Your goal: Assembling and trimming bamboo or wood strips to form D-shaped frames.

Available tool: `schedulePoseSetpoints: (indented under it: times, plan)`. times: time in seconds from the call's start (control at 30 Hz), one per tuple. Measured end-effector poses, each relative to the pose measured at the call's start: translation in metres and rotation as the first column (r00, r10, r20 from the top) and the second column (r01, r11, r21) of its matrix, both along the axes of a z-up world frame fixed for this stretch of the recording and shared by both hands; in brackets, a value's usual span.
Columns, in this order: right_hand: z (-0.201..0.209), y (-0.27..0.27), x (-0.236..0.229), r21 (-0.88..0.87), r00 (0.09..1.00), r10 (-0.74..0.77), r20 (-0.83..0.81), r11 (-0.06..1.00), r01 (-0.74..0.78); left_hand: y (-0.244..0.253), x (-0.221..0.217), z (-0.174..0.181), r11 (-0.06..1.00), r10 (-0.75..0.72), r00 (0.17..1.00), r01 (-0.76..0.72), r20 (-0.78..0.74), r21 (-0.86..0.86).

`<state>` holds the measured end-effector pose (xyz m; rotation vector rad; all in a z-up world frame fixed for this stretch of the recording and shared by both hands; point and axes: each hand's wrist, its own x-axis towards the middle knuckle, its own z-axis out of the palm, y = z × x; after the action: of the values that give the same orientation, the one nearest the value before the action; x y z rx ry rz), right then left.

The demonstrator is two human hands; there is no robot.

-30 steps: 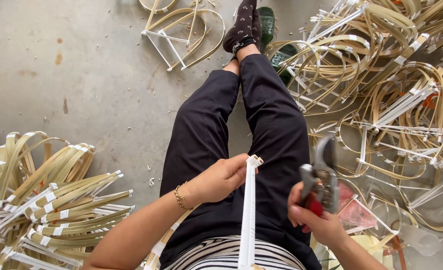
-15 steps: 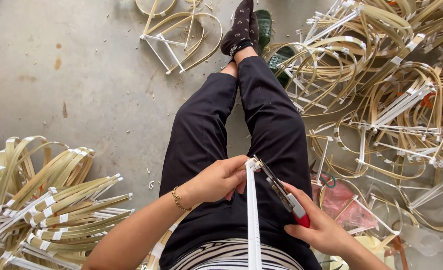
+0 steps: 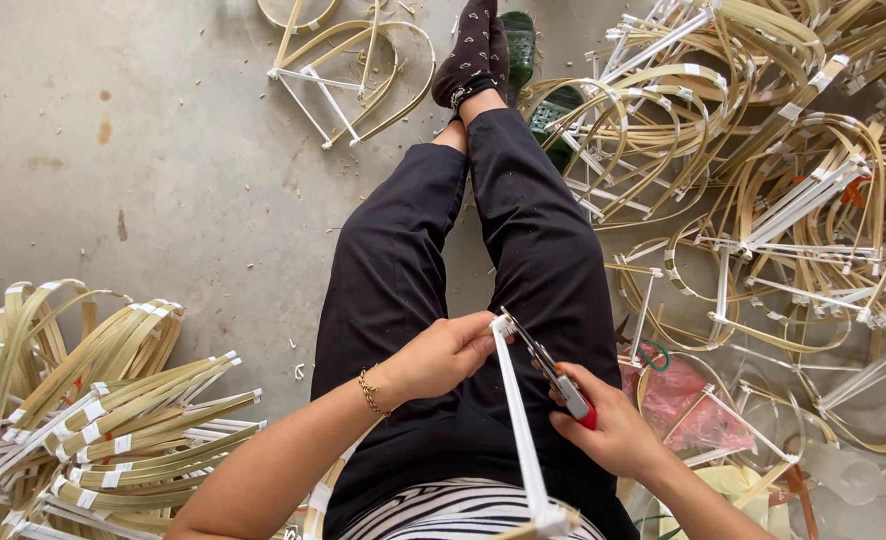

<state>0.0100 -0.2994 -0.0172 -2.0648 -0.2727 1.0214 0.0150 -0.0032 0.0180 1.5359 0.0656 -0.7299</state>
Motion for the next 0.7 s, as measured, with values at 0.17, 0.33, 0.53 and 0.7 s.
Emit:
schedulePoseSetpoints:
  times: [0.17, 0.33, 0.53, 0.7]
  plan:
    - [0.011, 0.017, 0.014, 0.042, 0.994, -0.021, 0.104, 0.999, 0.017, 0.0, 0.004, -0.014, 1.0, 0.009, 0.999, -0.009, -0.039, -0.014]
    - [-0.006, 0.01, 0.013, 0.07, 0.982, 0.008, 0.188, 0.997, -0.022, -0.001, -0.004, -0.034, 0.996, 0.04, 0.997, -0.045, -0.059, -0.083]
    - [-0.045, -0.01, 0.004, -0.007, 0.957, -0.06, 0.284, 0.998, 0.065, 0.006, 0.001, -0.029, 0.94, 0.125, 0.987, -0.152, -0.106, -0.305]
    - [0.02, -0.025, -0.008, -0.069, 0.945, 0.227, 0.234, 0.974, -0.217, 0.065, 0.037, -0.016, 0.836, 0.463, 0.886, -0.423, 0.037, -0.349]
